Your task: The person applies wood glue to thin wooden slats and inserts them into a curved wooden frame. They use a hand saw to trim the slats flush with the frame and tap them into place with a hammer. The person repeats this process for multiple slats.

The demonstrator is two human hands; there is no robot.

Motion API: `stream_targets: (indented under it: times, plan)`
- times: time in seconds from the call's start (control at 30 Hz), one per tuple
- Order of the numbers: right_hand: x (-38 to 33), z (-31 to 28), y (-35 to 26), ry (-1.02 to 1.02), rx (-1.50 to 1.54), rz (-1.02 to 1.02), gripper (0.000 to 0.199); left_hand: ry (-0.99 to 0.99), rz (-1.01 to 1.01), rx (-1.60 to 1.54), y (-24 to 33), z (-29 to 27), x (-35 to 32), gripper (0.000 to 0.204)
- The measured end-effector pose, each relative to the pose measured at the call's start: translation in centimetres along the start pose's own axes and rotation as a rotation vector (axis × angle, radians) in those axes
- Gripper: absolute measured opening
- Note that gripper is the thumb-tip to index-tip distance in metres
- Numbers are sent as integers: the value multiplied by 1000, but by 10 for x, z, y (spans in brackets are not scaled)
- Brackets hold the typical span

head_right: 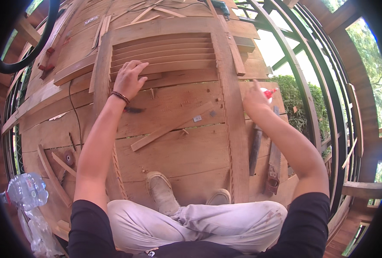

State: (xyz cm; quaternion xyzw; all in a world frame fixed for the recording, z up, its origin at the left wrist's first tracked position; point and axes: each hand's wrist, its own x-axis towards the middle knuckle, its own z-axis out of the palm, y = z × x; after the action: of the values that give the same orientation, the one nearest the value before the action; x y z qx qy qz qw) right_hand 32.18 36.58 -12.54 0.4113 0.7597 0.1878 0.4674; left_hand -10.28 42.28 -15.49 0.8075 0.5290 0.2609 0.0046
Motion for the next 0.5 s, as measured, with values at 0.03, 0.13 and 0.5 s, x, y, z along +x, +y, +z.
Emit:
stream_targets:
  times: [0.03, 0.13, 0.5]
  plan:
    - [-19, -11, 7, 34, 77, 50, 30, 1, -14, 56, -8, -6, -5, 50]
    - [-31, -67, 15, 372, 537, 196, 30, 13, -76, 153, -42, -25, -29, 52]
    - [100, -76, -26, 907, 591, 282, 49, 83, 56, 206, -48, -9, -14, 40]
